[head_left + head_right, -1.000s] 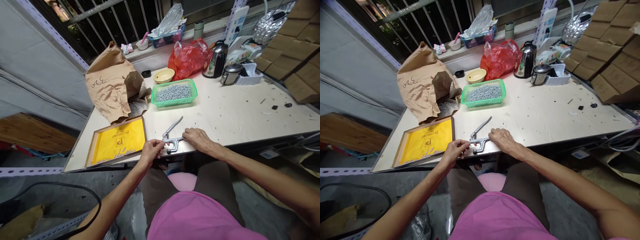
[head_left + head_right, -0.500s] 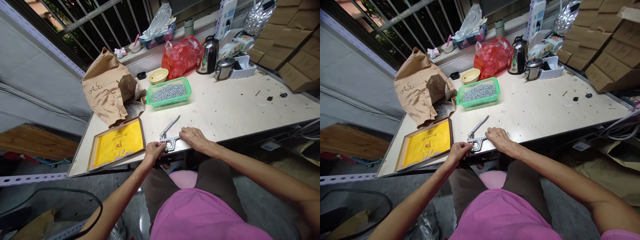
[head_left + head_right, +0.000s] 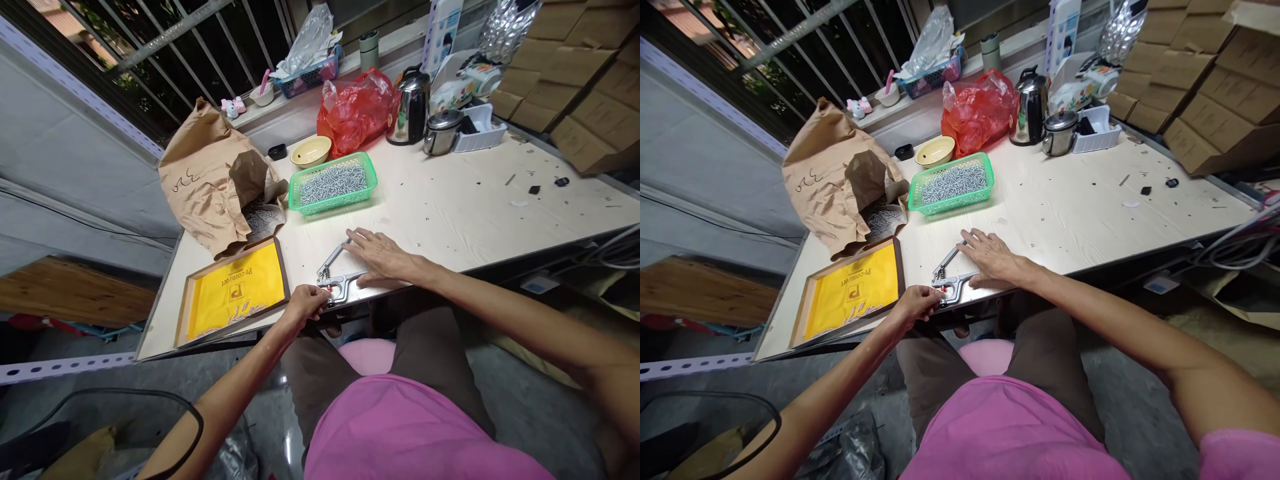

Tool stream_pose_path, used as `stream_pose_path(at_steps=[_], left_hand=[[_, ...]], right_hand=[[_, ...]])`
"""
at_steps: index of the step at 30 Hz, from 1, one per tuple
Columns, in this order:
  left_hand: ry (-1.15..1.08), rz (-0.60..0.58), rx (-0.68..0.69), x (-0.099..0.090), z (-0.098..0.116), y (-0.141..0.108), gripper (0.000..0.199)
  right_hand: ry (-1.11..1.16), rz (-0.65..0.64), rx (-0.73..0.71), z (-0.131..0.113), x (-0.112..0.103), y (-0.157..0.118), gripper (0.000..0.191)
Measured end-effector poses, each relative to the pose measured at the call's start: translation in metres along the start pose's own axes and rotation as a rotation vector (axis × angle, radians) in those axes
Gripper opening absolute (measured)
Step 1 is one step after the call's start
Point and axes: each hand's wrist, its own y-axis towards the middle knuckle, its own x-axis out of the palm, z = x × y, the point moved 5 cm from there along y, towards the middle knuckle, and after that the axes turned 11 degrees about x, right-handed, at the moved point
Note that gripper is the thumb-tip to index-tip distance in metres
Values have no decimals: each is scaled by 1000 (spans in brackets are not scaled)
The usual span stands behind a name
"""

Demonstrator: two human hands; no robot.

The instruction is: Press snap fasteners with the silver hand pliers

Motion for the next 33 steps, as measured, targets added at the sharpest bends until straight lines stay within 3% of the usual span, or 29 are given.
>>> stream_pose_path(at_steps=[4, 9, 16, 25, 28, 31, 33], left_hand=[[14, -9, -13, 0, 1, -1, 29], [7, 3, -22, 0, 1, -1, 29], [-10, 7, -49, 2, 2, -3, 29], [13, 15, -64, 1, -1, -4, 32], [254, 110, 90, -6, 7, -8, 28], [597, 281, 441, -7, 32, -13, 22], [756, 277, 659, 4, 48, -11, 27]], right_hand=[[-30, -151, -80, 7, 5, 24, 101], [-80, -161, -94, 5, 2, 34, 99], [-110, -216, -75, 0, -5, 29, 77], [-108, -186, -51, 0, 1, 24, 55], [-94, -175, -52, -1, 3, 20, 48], [-96, -159, -50, -3, 2, 17, 44], [-101, -152, -43, -4, 0, 15, 44]])
